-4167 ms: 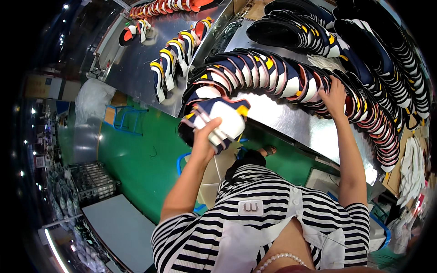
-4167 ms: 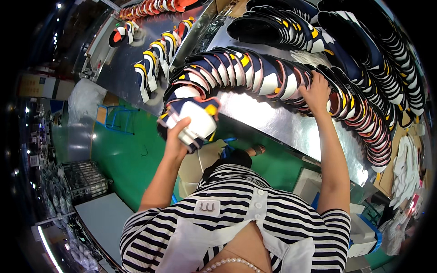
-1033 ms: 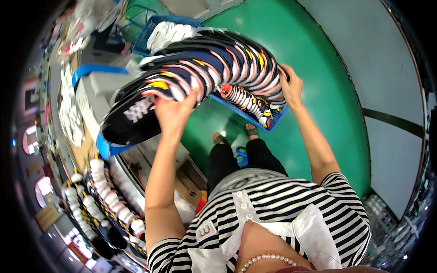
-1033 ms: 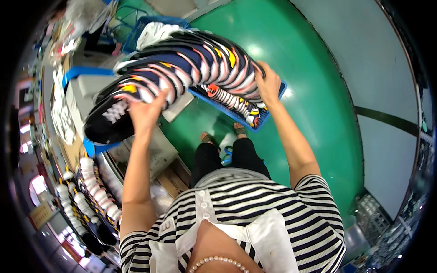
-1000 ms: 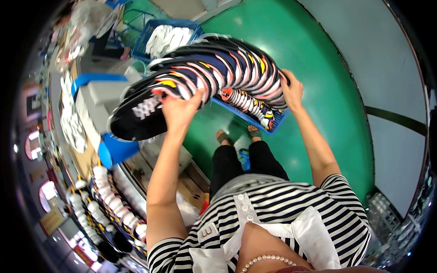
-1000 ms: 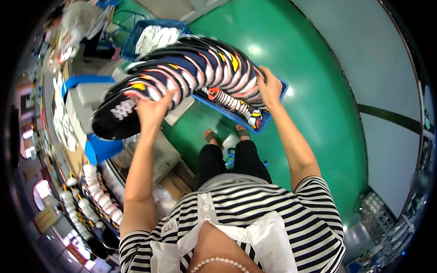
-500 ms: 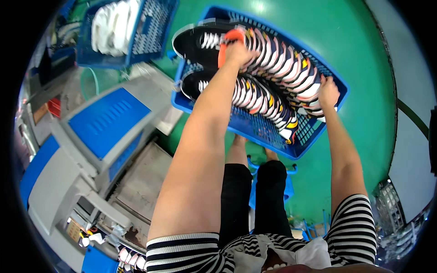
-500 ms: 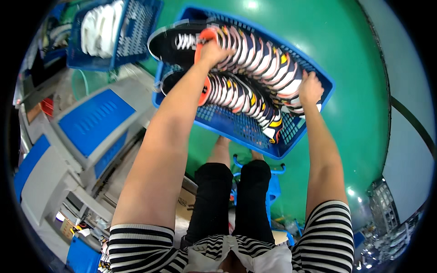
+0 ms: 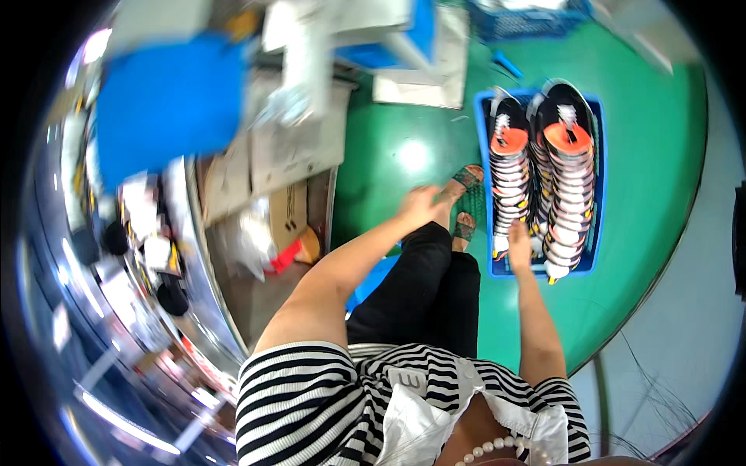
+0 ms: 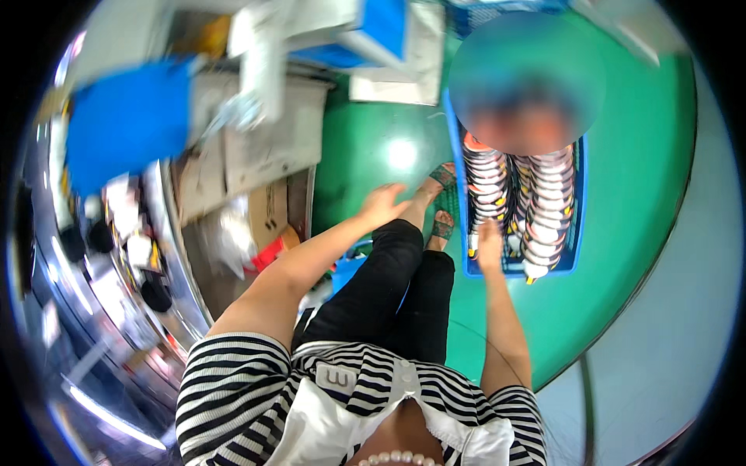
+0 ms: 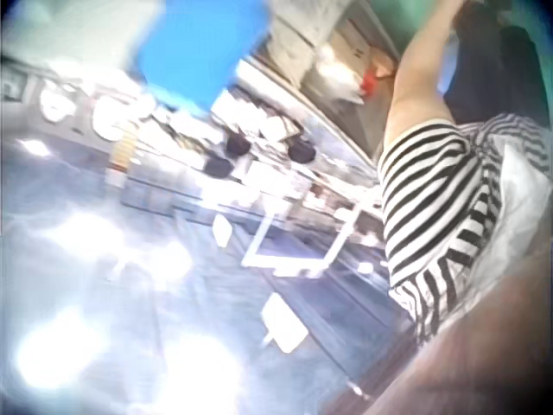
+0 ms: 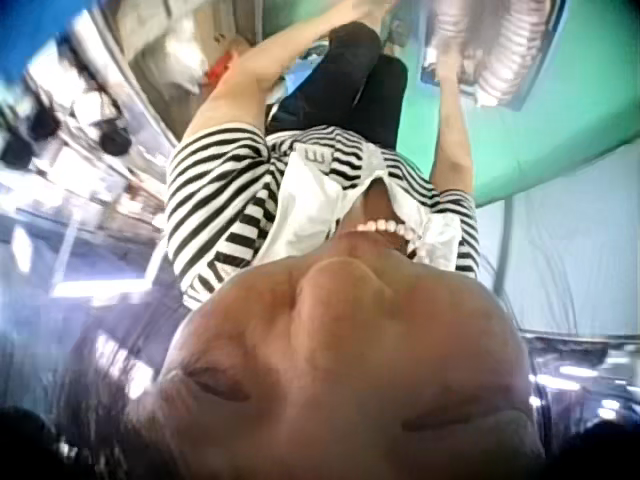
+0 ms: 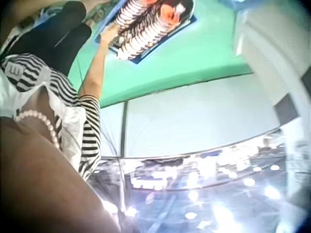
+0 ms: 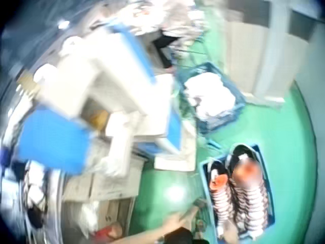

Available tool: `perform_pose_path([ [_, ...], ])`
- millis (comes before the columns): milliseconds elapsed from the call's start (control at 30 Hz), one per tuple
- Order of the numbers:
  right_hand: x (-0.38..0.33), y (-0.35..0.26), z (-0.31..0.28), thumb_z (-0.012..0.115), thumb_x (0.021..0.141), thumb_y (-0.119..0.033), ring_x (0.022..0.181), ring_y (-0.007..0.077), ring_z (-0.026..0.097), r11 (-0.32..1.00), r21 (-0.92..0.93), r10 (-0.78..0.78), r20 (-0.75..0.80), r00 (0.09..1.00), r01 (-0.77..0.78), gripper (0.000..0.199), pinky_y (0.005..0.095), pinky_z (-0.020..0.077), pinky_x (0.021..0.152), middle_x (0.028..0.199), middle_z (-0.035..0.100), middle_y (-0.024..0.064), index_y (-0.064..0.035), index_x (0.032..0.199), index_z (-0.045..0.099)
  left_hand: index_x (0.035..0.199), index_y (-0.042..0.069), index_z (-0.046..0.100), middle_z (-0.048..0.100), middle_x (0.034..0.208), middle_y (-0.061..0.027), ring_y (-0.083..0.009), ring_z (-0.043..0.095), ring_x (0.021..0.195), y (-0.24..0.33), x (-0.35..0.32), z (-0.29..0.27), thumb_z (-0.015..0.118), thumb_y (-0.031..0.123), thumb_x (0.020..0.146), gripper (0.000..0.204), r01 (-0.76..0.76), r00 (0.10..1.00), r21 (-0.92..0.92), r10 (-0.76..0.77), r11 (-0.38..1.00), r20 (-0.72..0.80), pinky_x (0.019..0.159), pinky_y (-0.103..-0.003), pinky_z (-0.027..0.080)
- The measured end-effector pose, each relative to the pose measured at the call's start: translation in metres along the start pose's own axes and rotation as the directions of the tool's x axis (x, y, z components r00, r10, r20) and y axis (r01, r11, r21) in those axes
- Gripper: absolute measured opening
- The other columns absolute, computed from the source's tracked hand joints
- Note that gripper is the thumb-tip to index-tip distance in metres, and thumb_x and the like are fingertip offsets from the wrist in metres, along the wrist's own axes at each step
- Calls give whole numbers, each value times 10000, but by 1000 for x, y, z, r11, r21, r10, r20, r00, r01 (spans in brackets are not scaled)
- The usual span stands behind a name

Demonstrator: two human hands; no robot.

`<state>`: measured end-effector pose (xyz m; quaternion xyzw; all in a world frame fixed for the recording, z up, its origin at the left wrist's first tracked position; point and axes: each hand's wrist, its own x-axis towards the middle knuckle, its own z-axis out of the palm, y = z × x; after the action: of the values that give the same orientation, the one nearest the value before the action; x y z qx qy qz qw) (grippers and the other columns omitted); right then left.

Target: The person takes white paper inserts from a blue dispenser and stuffs them into the toe box of black and white sneakers. They then place the stuffed shoes into a blue plastic basket and arrange them on a metal rack.

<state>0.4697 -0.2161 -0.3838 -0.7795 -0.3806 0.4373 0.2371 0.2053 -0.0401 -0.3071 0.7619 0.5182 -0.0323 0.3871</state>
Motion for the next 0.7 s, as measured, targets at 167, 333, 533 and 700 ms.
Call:
perform_pose_path([
  [167,-36,-111,37,548,908,-171,770,132,610,970,-84,-126,622,773,226,220,280,485,713,830,635,63,-55,1094,565,1199,122,584,564,1255,-106,-291,439,1250,-111,-228,-43,526,529,829,553,472,798,487,-591,735,118,1041,-553,266],
  [333,-21,-122,52,610,858,-223,788,246,640,762,-347,-56,805,590,547,260,344,496,724,835,654,122,-56,1052,563,1291,151,538,479,1365,-95,-269,359,1317,-138,-412,-2,297,636,900,668,829,376,274,-848,488,373,1087,-584,117],
  [533,8,-170,129,582,810,-159,851,387,619,384,-356,50,930,365,852,192,449,492,761,848,645,196,-43,964,585,738,114,683,624,747,-42,-216,554,871,-112,-469,59,533,433,834,365,779,603,84,-706,621,-371,950,-407,353],
  [700,-22,-214,297,584,813,-118,886,386,604,102,-142,14,990,141,985,186,451,486,763,923,637,176,-43,984,584,651,124,591,539,649,-15,-183,534,706,-113,-486,94,635,274,749,185,642,548,-167,-600,748,-583,824,-337,399],
])
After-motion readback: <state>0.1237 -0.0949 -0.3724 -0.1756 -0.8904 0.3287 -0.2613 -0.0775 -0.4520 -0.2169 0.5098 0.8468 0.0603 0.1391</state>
